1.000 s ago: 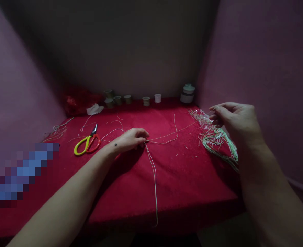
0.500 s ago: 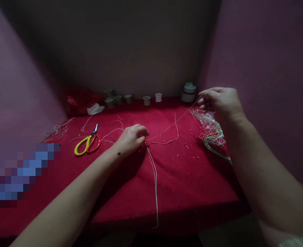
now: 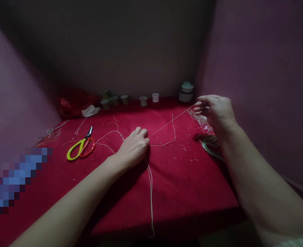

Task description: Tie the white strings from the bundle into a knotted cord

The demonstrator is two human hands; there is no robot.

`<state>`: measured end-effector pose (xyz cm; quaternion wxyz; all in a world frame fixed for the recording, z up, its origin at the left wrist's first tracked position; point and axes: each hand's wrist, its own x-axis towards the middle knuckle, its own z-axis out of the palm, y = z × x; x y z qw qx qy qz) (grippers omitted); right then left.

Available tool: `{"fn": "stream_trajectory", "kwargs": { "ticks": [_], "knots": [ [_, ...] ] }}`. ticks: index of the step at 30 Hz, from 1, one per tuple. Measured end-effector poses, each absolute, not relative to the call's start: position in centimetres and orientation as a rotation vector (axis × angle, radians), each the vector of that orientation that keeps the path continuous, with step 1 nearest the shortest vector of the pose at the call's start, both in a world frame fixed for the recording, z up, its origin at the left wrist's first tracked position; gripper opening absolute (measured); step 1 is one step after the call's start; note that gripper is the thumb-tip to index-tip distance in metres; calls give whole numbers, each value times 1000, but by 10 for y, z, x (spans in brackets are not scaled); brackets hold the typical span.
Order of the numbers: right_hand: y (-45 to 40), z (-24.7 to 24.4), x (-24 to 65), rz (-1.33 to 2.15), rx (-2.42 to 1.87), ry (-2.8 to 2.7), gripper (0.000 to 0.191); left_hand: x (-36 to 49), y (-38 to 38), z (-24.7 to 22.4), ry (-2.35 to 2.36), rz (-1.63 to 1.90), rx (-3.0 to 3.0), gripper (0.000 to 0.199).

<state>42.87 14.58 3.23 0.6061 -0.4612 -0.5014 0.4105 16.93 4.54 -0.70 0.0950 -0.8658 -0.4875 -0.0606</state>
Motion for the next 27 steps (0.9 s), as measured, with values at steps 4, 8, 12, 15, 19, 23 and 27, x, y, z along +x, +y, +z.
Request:
{"fn": "stream_trajectory", "kwargs": {
  "ticks": [4,8,12,15,19,23,27],
  "knots": [
    [138,34,429,941,-1100,-1161,9,166,50,-6,-1499,-376,-2652,21],
    [132,38,429,946,-1132,-1199,10,159,51,8,-1900,-816,-2799,13],
    [132,40,430,946,-1174,-1196,7,157,51,15,-2336,-1425,-2689,11],
    [134,39,432,921,-1201,-1188,6,155,54,11,-2382,-1697,-2538,11],
    [132,40,432,887,-1207,-1187,9,152,60,6,-2314,-2139,-2411,10],
    [124,45,430,821,-1135,-1156,16,148,64,6,-2270,-2711,-2163,11],
    [120,50,429,794,-1132,-1152,24,143,66,8,-2259,-3055,-1940,8]
  ]
}}
